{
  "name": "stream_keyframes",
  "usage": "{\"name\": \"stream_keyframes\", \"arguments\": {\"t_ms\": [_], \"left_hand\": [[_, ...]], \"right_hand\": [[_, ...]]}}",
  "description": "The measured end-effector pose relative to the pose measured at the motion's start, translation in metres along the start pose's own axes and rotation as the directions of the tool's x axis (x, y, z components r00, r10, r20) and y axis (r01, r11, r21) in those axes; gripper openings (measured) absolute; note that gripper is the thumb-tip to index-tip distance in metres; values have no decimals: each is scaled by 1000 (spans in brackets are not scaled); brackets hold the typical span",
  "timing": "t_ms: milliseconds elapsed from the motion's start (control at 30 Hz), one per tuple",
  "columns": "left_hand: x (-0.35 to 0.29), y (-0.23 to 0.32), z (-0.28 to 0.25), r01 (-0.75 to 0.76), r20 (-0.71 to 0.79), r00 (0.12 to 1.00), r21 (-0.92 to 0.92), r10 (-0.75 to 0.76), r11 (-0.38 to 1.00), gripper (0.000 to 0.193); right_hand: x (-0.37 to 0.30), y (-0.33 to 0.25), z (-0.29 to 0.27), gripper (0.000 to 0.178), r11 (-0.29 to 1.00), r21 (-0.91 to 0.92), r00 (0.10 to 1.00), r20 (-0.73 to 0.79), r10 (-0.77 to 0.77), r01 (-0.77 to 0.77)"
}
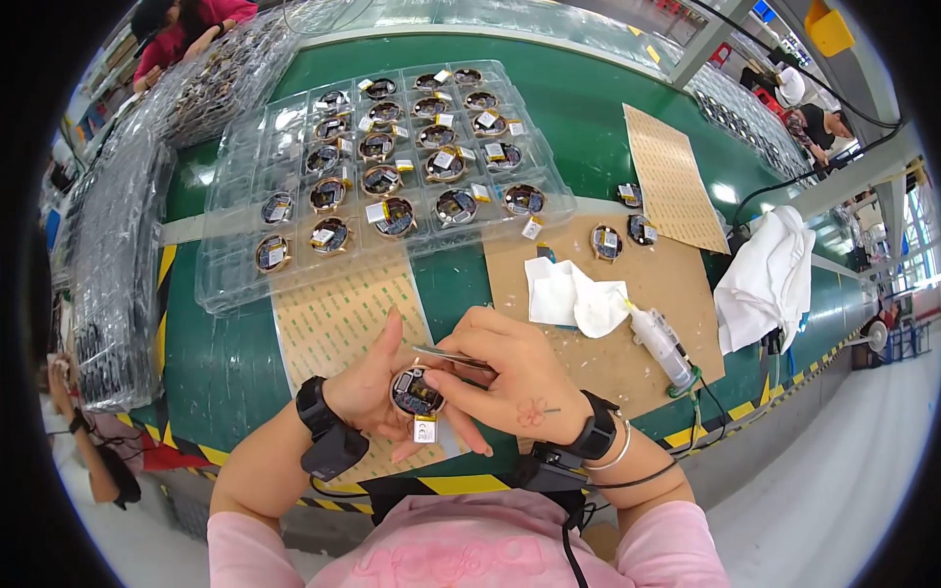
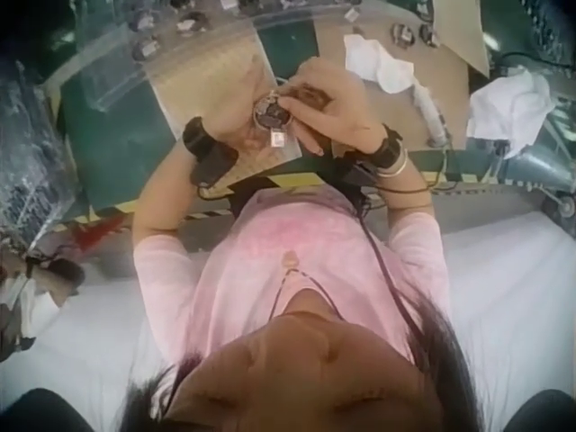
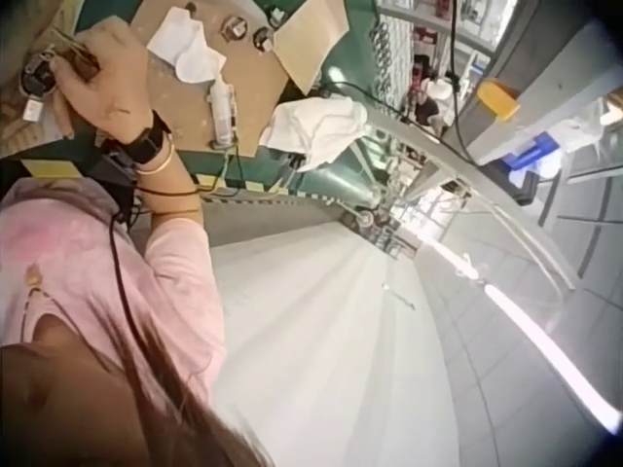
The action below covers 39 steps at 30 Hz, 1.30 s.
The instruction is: The person uses tweezers to position a small component inside a watch casing, applies adhesive from a syringe to the assembly, and then places the watch into a plastic tray.
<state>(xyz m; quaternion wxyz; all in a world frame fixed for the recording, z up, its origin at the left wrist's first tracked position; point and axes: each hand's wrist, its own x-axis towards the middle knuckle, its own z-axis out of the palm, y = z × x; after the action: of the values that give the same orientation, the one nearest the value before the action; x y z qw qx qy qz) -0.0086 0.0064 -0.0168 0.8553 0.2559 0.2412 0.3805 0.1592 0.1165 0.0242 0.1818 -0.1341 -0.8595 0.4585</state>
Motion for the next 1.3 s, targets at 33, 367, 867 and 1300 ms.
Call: {"name": "stream_keyframes", "arguments": {"t_ms": [33, 367, 867, 1300], "left_hand": [[0, 1, 2, 6, 2, 1000, -2, -6, 1000, 106], [12, -24, 7, -382, -235, 793, 527, 562, 759, 50], [10, -18, 5, -414, -283, 647, 649, 708, 638, 55], [9, -13, 8, -255, -299, 549, 829, 781, 497, 46]], "right_hand": [[0, 0, 0, 18, 1000, -14, 1000, 0, -14, 14], [-4, -7, -5, 13, 954, 22, 937, -186, 297, -298], [-11, 12, -36, 20, 737, 669, 891, -384, 240, 90], [-13, 12, -22, 17, 994, 44, 987, -128, -98, 105]]}}
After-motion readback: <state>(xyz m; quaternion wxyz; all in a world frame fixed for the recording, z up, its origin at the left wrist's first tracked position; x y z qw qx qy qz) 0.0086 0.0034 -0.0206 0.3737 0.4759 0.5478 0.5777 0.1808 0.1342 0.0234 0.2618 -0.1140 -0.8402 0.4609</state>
